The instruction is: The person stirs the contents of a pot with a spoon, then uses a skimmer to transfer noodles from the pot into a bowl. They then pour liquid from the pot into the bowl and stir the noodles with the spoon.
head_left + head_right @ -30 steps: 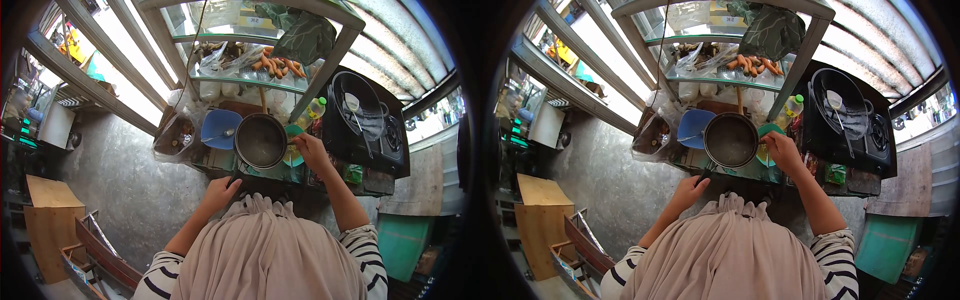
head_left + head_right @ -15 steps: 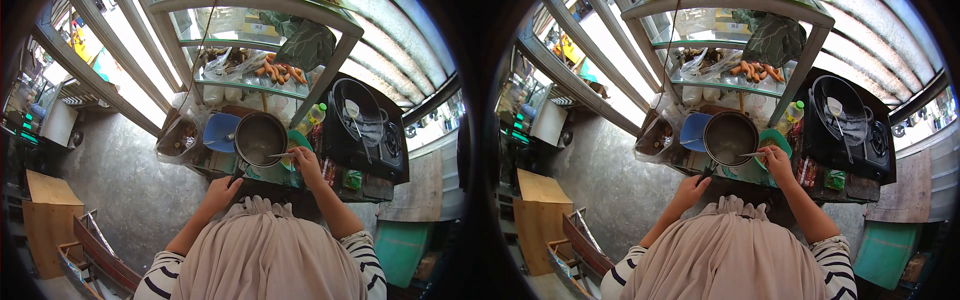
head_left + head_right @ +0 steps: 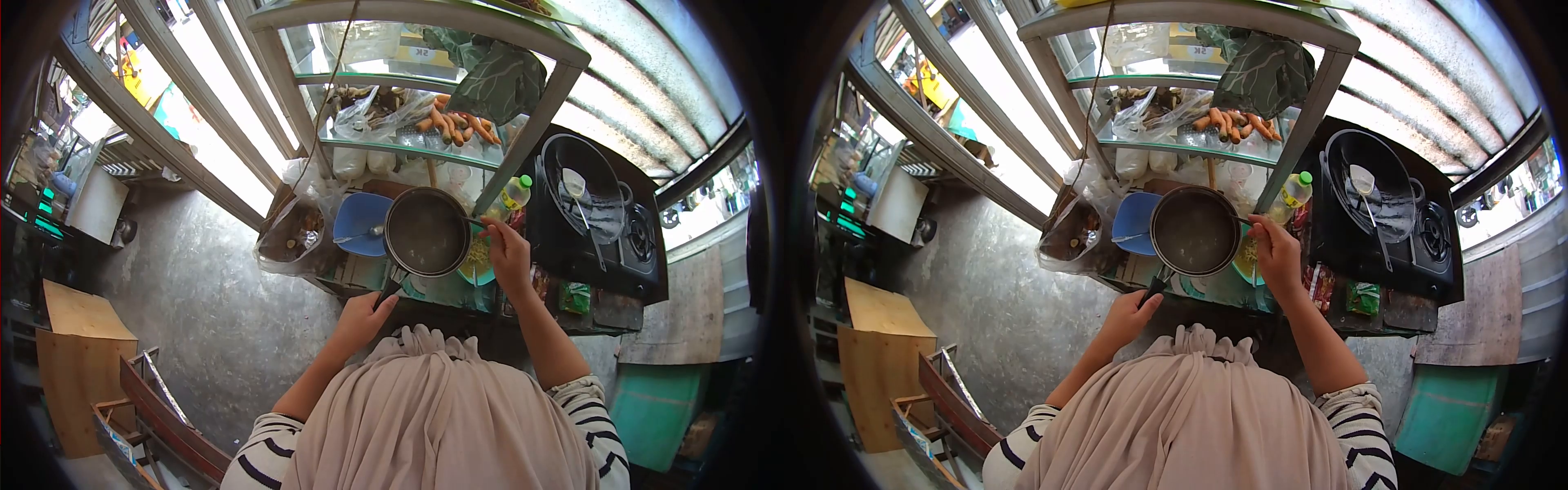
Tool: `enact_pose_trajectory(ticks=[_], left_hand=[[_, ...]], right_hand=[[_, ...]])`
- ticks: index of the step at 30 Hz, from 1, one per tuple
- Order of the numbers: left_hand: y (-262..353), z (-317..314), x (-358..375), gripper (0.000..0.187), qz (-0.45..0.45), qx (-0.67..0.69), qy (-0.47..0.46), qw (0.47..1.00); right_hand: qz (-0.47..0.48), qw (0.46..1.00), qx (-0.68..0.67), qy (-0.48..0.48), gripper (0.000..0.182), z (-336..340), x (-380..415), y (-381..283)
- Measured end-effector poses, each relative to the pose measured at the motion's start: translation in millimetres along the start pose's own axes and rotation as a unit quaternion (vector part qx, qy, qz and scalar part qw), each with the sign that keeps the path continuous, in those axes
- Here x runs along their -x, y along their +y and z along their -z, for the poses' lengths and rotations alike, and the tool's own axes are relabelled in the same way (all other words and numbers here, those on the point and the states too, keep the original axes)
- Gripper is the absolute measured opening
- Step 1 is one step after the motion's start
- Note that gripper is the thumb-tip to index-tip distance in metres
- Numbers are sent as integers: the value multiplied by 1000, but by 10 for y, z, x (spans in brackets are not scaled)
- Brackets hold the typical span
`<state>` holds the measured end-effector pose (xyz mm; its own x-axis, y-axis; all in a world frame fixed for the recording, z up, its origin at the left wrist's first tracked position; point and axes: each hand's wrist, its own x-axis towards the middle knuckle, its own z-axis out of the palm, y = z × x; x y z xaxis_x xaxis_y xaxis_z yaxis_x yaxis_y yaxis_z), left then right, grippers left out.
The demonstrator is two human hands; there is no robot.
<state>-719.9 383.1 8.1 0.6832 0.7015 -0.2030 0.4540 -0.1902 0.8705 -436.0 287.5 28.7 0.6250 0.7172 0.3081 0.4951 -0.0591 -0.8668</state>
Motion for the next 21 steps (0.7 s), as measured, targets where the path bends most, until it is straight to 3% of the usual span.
enact_pose_trajectory(ticks=[5, 12, 18, 20, 21], left_hand=[[-62, -9, -38, 47, -19, -23, 3, 1000], [16, 32, -36, 45, -22, -18, 5, 1000], [-4, 31, -39, 45, -29, -27, 11, 999], [20, 31, -31, 45, -28, -22, 11, 999], [23, 34, -27, 45, -27, -18, 10, 999]], right_hand=[[-47, 998, 27, -14, 21, -74, -95, 87], [-22, 997, 60, -43, 18, 55, -131, 61], [-100, 986, 73, -112, 22, 53, -106, 182], [-171, 975, -53, -133, 24, 31, -102, 437], [-171, 975, -53, -134, 24, 37, -101, 418]])
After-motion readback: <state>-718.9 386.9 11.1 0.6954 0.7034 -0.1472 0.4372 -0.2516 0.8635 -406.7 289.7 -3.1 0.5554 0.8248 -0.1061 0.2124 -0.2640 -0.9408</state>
